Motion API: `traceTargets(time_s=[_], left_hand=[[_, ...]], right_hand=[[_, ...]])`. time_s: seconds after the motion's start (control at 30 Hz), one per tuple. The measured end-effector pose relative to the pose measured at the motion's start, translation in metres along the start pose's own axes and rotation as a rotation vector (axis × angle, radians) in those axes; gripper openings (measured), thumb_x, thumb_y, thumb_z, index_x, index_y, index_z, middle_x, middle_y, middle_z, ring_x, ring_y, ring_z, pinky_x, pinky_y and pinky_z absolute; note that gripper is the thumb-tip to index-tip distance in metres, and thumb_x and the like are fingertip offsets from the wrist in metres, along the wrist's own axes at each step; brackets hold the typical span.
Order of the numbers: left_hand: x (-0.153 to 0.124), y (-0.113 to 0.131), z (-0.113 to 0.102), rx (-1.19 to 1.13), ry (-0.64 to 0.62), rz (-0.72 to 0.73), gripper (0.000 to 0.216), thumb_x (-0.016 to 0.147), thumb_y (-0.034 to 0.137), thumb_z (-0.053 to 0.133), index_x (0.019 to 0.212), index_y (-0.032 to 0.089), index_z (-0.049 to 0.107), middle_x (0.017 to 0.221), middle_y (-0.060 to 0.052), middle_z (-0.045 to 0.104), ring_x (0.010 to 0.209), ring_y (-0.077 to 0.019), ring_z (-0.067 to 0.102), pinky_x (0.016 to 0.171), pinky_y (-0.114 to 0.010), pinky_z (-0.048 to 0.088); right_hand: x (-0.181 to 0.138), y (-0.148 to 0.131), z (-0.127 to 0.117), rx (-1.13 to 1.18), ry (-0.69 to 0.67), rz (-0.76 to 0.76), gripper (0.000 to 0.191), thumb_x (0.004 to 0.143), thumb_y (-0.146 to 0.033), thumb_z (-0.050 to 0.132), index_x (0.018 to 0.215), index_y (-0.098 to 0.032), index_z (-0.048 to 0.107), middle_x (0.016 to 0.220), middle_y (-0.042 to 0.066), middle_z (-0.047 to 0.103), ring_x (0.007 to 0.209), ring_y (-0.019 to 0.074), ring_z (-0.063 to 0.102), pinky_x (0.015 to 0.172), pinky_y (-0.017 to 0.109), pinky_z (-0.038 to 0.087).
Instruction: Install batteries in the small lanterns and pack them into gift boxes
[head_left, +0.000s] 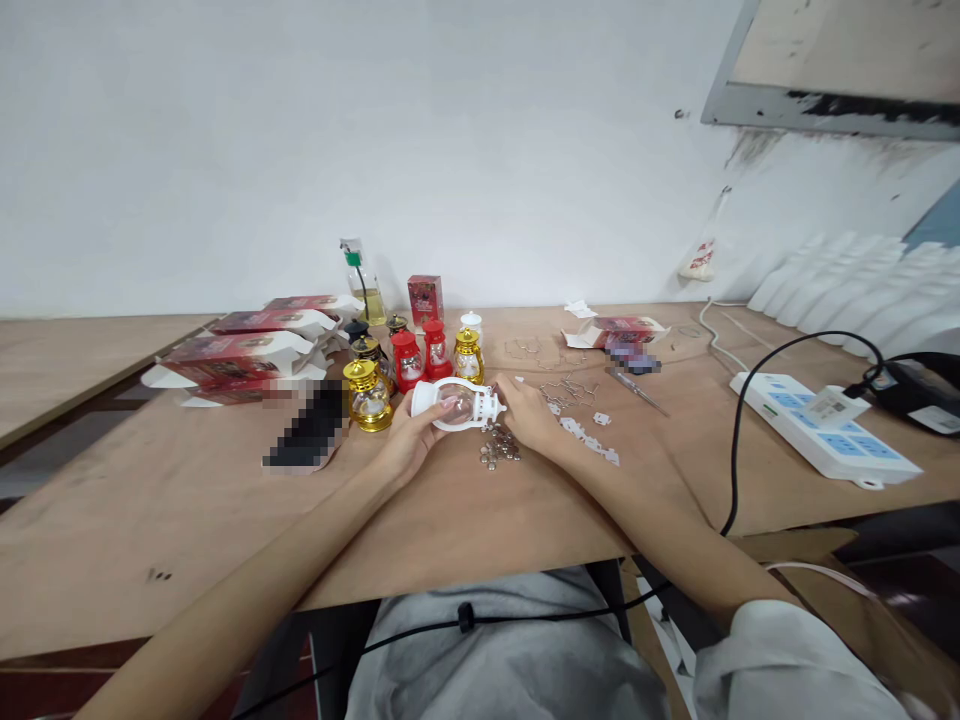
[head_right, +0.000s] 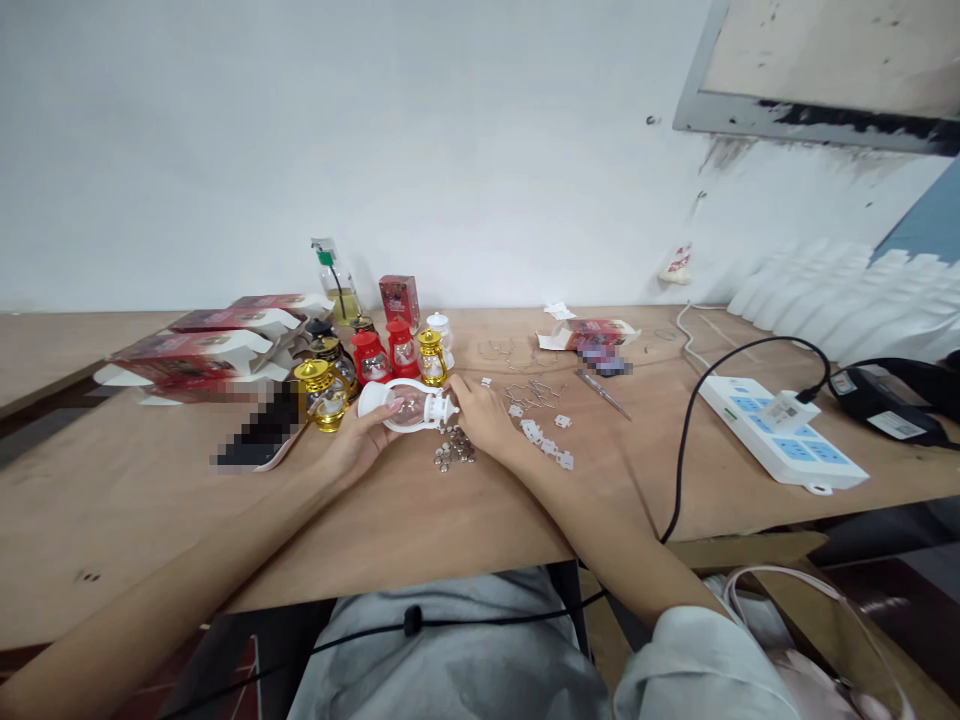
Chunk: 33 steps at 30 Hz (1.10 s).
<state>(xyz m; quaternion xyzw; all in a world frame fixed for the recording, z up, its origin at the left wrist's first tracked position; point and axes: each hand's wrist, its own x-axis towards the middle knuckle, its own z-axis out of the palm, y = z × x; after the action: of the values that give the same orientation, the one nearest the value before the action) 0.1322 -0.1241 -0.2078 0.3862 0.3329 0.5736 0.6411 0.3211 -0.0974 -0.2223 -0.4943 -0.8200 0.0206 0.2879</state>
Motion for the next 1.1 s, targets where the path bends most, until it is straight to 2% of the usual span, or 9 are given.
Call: traceTargets(time_s=[0.27,0.4,0.47,0.57,0.67,0.8,1.1], left_hand=[[-0.001,-0.001,0.000,0.106,-0.027,0.072,0.050,0.055,0.023,0.085,0.094,0.017,0.054,0.096,-0.002,0.067,0.087,-0.0186,0.066,0.078,-0.034,0.057],[0.000,-0.003,-0.003,0.219,-0.036,0.193,0.052,0.050,0.028,0.087,0.086,0.018,0.050,0.082,0.003,0.061,0.076,-0.0121,0.061,0.068,-0.021,0.051],[0.000,-0.004,-0.005,0.307,-0.037,0.258,0.051,0.053,0.031,0.086,0.086,0.019,0.050,0.079,0.004,0.058,0.073,-0.0109,0.058,0.064,-0.019,0.047],[-0.002,-0.004,-0.008,0.408,-0.074,0.282,0.050,0.056,0.034,0.084,0.089,0.021,0.049,0.080,0.004,0.059,0.074,-0.0128,0.057,0.064,-0.021,0.046],[-0.004,0.000,-0.008,0.462,-0.132,0.254,0.050,0.054,0.036,0.085,0.087,0.021,0.050,0.077,0.003,0.058,0.070,-0.0131,0.055,0.062,-0.021,0.044],[-0.008,0.005,-0.004,0.478,-0.164,0.239,0.053,0.050,0.037,0.086,0.085,0.021,0.050,0.074,0.003,0.059,0.065,-0.0125,0.052,0.060,-0.021,0.043],[-0.010,0.004,-0.004,0.462,-0.113,0.288,0.054,0.050,0.036,0.086,0.088,0.021,0.051,0.081,0.003,0.060,0.070,-0.0137,0.055,0.065,-0.023,0.045]], right_hand=[[0.001,0.001,0.001,0.011,-0.035,0.032,0.044,0.073,0.001,0.048,0.112,-0.019,0.053,0.104,0.008,0.067,0.088,0.0220,0.060,0.073,0.027,0.042],[0.001,0.000,0.002,0.119,-0.025,0.040,0.043,0.073,-0.001,0.051,0.112,-0.020,0.054,0.098,0.005,0.068,0.085,0.0199,0.060,0.072,0.025,0.041],[0.001,0.000,0.002,0.207,-0.013,0.024,0.042,0.072,-0.001,0.051,0.110,-0.020,0.056,0.096,0.003,0.068,0.082,0.0187,0.060,0.071,0.024,0.040],[0.001,0.002,0.002,0.393,-0.029,-0.046,0.037,0.073,-0.003,0.052,0.105,-0.019,0.060,0.089,0.001,0.068,0.075,0.0158,0.058,0.068,0.022,0.040],[0.002,0.005,0.001,0.566,-0.119,-0.149,0.029,0.074,-0.009,0.054,0.100,-0.018,0.064,0.078,-0.002,0.067,0.069,0.0139,0.055,0.067,0.021,0.040],[0.003,0.007,-0.001,0.709,-0.144,-0.208,0.027,0.074,-0.015,0.057,0.098,-0.016,0.067,0.082,0.000,0.068,0.074,0.0150,0.058,0.070,0.022,0.041],[0.002,0.004,-0.003,0.653,-0.040,-0.160,0.034,0.074,-0.012,0.057,0.105,-0.016,0.070,0.094,0.003,0.072,0.083,0.0166,0.064,0.075,0.023,0.043]])
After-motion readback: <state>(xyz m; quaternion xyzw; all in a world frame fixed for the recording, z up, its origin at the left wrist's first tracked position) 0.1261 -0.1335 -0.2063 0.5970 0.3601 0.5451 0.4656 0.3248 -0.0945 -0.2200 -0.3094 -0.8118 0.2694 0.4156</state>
